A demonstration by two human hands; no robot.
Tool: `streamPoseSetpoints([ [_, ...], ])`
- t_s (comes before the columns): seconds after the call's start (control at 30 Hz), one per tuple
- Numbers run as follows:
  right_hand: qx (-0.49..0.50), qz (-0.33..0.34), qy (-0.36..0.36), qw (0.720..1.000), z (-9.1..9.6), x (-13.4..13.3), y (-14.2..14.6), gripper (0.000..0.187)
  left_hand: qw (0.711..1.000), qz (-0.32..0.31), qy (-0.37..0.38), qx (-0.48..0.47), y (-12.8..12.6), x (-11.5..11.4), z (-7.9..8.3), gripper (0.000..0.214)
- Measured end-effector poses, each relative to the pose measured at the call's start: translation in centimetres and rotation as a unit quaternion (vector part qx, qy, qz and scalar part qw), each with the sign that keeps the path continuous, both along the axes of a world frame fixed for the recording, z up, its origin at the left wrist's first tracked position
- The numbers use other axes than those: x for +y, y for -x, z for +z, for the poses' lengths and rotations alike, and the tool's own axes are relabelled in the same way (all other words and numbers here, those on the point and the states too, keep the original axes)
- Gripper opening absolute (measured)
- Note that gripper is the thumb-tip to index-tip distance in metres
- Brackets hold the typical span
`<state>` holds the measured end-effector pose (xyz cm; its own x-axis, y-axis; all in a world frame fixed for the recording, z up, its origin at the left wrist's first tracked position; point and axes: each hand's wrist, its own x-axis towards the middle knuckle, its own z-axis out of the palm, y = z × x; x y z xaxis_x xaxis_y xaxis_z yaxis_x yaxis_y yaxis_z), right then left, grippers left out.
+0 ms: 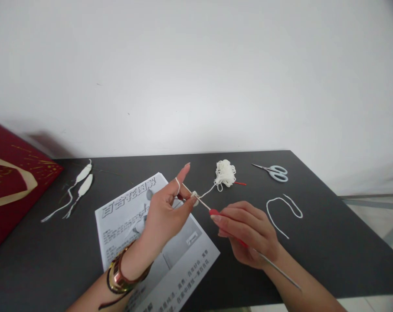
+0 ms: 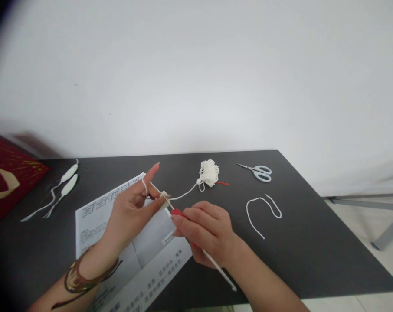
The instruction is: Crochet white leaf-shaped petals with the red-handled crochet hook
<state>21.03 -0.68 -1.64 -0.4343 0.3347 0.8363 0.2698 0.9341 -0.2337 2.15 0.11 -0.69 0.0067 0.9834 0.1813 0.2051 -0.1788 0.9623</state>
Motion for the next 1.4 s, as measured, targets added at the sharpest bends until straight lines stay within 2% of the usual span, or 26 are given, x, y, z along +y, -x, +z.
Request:
streamPoseSetpoints([
  [0.07,0.033,0.009,0.045,0.998,0.4,0.1,-0.1,0.031,1.0,-0.023,0.018,-0.01,0.2,0.2,0.4,0.056],
  [0.2,0.106,0.031,0.141,0.984,0.8,0.3,-0.6,0.021,0.996,-0.069,0.059,-0.015,0.5,0.5,1.2,0.008],
  [0.33,0.148,0.044,0.238,0.959,0.8,0.4,-1.4,0.015,0.989,-0.103,0.106,-0.016,0.9,0.5,1.5,0.015],
  [0.43,0.203,0.062,0.307,0.928,0.6,0.6,-1.8,0.012,0.982,-0.137,0.127,-0.014,1.0,0.4,1.5,0.016],
  [0.5,0.246,0.083,0.353,0.899,0.5,0.9,-1.7,0.012,0.978,-0.154,0.141,-0.023,1.1,0.3,1.4,0.016],
  [0.57,0.292,0.101,0.414,0.856,0.3,1.3,-1.4,0.013,0.975,-0.158,0.149,-0.037,1.0,0.3,1.2,0.016],
  [0.73,0.382,0.102,0.582,0.711,-0.1,2.1,-0.1,0.02,0.978,-0.121,0.139,-0.095,0.5,0.2,0.5,0.016],
  [0.8,0.402,0.1,0.619,0.667,-0.3,2.2,0.4,0.021,0.979,-0.103,0.131,-0.115,0.1,0.2,0.3,0.01],
  [0.83,0.409,0.1,0.632,0.651,-0.4,2.1,0.6,0.021,0.979,-0.092,0.13,-0.125,-0.1,0.2,0.2,0.005],
  [0.93,0.425,0.1,0.64,0.632,-0.6,2.0,1.1,0.02,0.98,-0.052,0.127,-0.146,-0.6,0.1,0.0,0.028],
  [1.03,0.433,0.079,0.616,0.653,-0.8,1.7,1.4,0.019,0.985,-0.012,0.105,-0.138,-1.0,-0.1,-0.4,0.038],
  [1.1,0.421,0.057,0.584,0.691,-1.0,1.5,1.5,0.017,0.988,0.011,0.087,-0.126,-1.2,-0.2,-0.7,0.037],
  [1.17,0.395,0.026,0.53,0.749,-1.2,1.1,1.6,0.014,0.99,0.027,0.077,-0.119,-1.3,-0.2,-0.9,0.025],
  [1.23,0.346,-0.018,0.453,0.821,-1.3,0.6,1.6,0.011,0.987,0.032,0.091,-0.128,-1.4,-0.2,-1.1,0.021],
  [1.33,0.231,-0.079,0.304,0.921,-1.5,-0.1,1.7,0.017,0.974,0.032,0.135,-0.177,-1.6,-0.1,-1.1,0.044],
  [1.4,0.152,-0.086,0.195,0.965,-1.5,-0.2,1.6,0.027,0.962,0.025,0.16,-0.22,-1.6,0.0,-1.0,0.057],
])
